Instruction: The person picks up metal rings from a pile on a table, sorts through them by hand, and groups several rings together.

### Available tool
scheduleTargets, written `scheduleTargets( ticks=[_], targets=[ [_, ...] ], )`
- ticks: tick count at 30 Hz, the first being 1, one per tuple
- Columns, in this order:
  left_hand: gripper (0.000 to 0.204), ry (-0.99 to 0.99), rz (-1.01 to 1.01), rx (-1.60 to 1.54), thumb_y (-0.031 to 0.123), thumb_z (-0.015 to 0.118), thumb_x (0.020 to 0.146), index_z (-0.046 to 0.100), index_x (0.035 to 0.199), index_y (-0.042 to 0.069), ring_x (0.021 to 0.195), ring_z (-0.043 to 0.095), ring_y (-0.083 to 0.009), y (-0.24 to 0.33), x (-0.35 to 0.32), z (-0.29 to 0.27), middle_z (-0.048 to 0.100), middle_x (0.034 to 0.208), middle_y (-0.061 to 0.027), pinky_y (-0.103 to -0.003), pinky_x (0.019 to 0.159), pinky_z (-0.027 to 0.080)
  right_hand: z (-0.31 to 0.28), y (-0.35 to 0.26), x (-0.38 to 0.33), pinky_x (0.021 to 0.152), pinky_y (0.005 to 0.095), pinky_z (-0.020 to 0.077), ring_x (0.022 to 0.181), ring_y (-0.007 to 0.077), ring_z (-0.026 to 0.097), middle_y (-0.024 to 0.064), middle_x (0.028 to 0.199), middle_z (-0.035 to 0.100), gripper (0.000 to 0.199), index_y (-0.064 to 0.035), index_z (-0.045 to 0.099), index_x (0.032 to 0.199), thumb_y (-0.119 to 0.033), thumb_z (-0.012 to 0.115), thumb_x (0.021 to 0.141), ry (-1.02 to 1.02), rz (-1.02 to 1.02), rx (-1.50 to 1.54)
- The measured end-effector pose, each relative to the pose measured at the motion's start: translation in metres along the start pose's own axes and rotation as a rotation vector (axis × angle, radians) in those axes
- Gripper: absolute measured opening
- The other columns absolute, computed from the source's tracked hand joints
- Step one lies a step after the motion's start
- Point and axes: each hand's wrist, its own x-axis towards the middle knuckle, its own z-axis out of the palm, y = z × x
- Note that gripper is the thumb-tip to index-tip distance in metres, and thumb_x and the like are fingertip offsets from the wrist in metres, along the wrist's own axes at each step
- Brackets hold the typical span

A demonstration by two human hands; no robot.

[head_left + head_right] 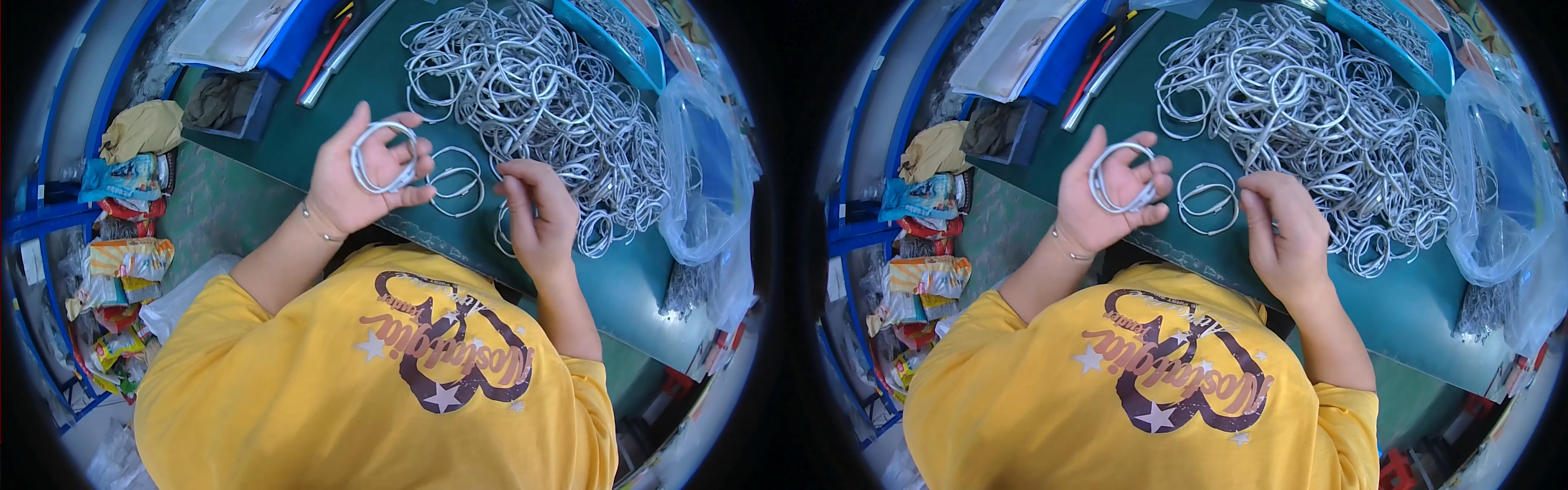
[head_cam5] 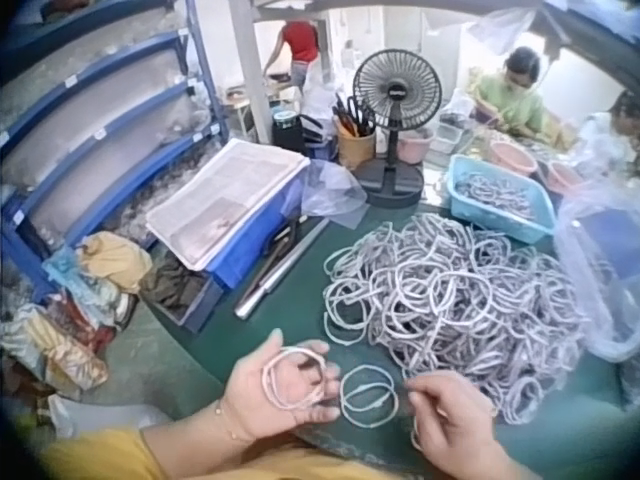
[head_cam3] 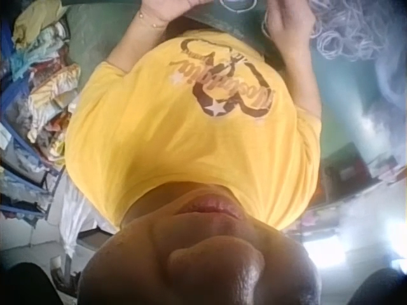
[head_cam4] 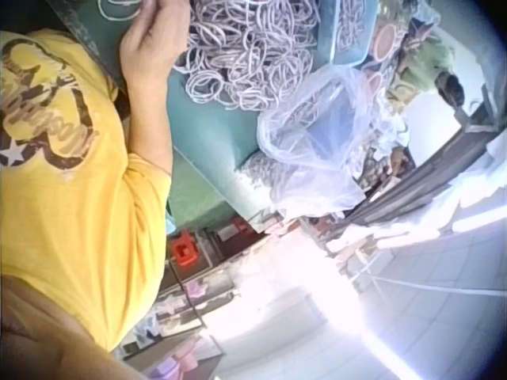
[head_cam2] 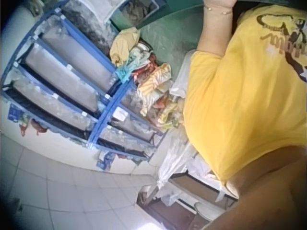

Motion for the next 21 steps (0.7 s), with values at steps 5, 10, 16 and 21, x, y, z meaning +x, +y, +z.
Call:
scheduleTargets(
  ticks=[5,10,16,21],
  targets=[
    [0.045,0.044,0.086,0.18,0.041,0.041,0.097,0.049,0.121,0.005,0.106,0.055,-0.0293,0.006,-0.007,0.004,0.053,0.115,-0.0172,-0.051,0.086,0.049,0.026,0.003,-0.008,0.068,0.0375,0.0505,0.084,0.0313,0.058,0.0148,0.094,0.054,0.034,-0.0001,0.057,0.108,-0.01,0.067,0.078,-0.198,-0.01,-0.507],
    [0.024,0.312,0.068,0.685,0.025,0.048,0.095,0.053,0.112,0.009,0.096,0.058,-0.0171,-0.01,-0.007,0.005,0.057,0.105,-0.007,-0.033,0.072,0.054,0.025,0.012,-0.008,0.065,0.0379,0.0501,0.08,0.0307,0.058,0.0124,0.087,0.053,0.022,-0.0022,0.058,0.096,-0.009,0.067,0.077,-0.19,0.025,-0.459],
    [0.017,0.423,0.055,1.069,0.024,0.056,0.092,0.056,0.102,0.01,0.087,0.055,-0.0117,-0.02,-0.009,0.009,0.056,0.095,-0.0026,-0.023,0.063,0.048,0.021,0.017,-0.009,0.061,0.0367,0.0488,0.071,0.0298,0.059,0.0115,0.078,0.057,0.011,-0.0028,0.058,0.085,-0.001,0.065,0.077,-0.086,-0.086,-0.342],
    [0.02,0.296,-0.092,1.306,0.029,0.057,0.092,0.055,0.098,0.011,0.082,0.051,-0.0066,-0.019,-0.008,0.015,0.052,0.087,0.0019,-0.02,0.062,0.046,0.015,0.006,-0.016,0.058,0.0312,0.0473,0.068,0.0264,0.058,0.0116,0.08,0.059,0.018,-0.001,0.058,0.085,0.007,0.068,0.072,0.053,-0.175,-0.161]
  ],
)
